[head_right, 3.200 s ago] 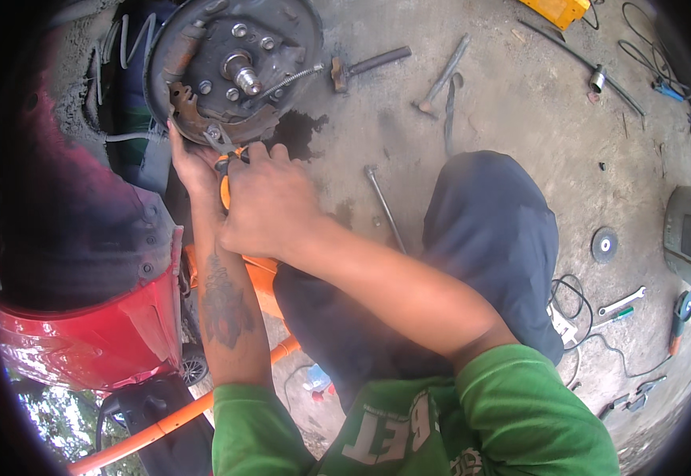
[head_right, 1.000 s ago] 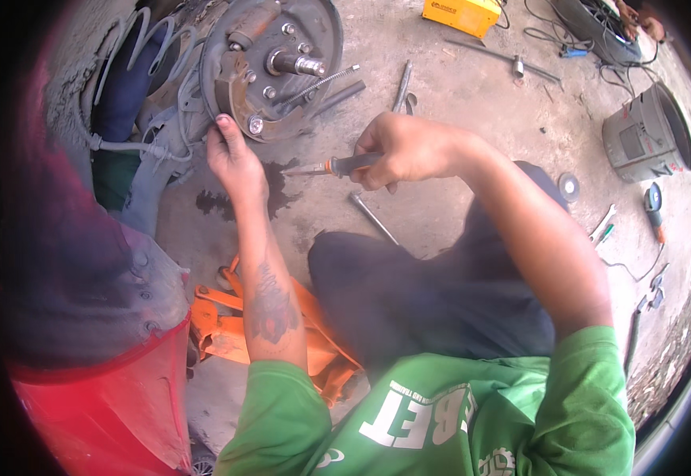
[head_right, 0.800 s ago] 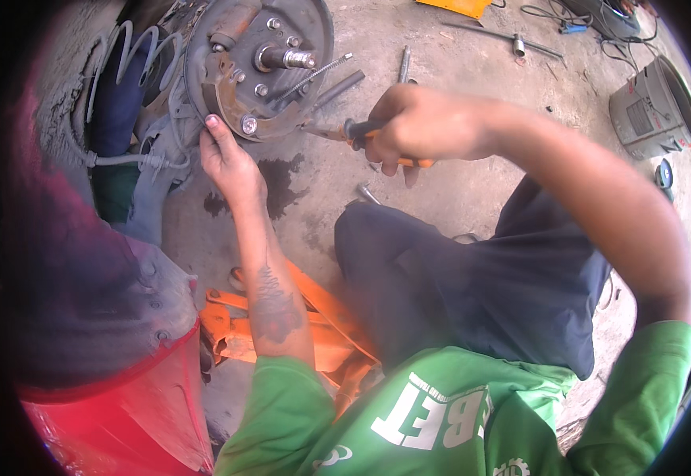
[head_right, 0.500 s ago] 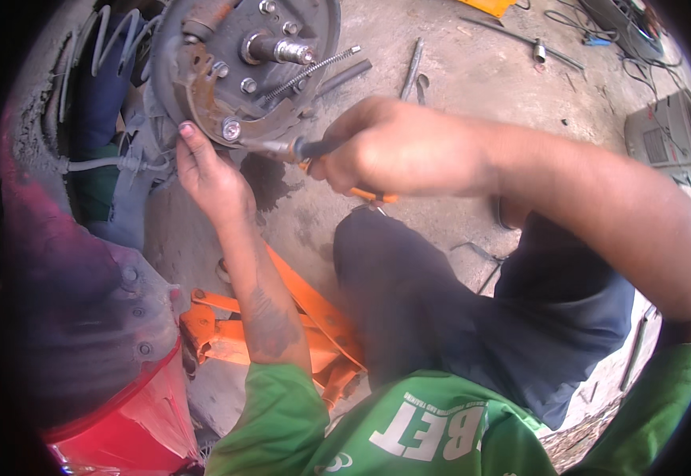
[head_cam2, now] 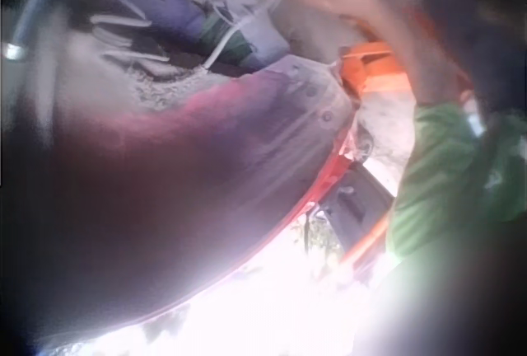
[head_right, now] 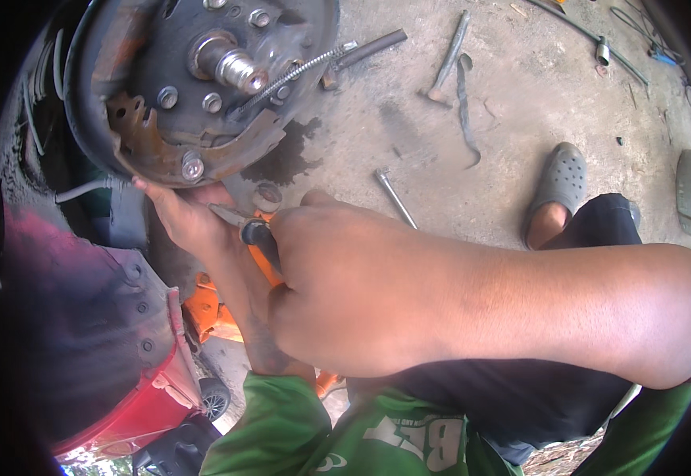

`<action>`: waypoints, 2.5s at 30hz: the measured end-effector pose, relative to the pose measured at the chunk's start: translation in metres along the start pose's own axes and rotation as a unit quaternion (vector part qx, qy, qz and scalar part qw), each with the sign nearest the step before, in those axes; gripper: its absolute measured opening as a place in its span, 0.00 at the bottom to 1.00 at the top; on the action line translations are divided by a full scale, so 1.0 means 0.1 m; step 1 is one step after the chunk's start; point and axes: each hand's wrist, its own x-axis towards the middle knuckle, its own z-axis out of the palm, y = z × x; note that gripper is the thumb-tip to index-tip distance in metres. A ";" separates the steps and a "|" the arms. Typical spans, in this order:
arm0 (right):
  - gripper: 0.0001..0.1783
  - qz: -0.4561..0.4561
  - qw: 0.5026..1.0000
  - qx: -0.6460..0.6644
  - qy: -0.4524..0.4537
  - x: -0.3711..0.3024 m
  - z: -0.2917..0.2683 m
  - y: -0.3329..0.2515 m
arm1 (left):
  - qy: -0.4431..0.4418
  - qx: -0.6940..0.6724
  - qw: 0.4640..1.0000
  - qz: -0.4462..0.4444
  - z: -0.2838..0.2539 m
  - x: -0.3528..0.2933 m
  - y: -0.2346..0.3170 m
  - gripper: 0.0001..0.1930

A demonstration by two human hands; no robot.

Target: The person uses pliers to remove a cotter pin and a washer from a car's rear brake assembly, then uses a hammer to tap a small metal piece. The person works on a red car raised on a jack stand in an outdoor area with tools and another person nearby.

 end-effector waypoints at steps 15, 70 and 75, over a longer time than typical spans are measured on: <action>0.17 -0.061 0.993 0.034 0.094 0.03 -0.15 0.32 | -0.022 -0.086 0.995 0.040 0.05 0.03 -0.11 0.35; 0.20 -0.014 0.672 -0.740 -0.024 0.63 0.02 -1.22 | -0.177 -0.068 0.982 0.010 -0.17 0.18 -0.04 0.24; 0.16 0.039 0.862 -0.486 0.136 0.09 0.01 -0.62 | -0.176 -0.040 0.984 0.000 -0.20 0.16 -0.04 0.24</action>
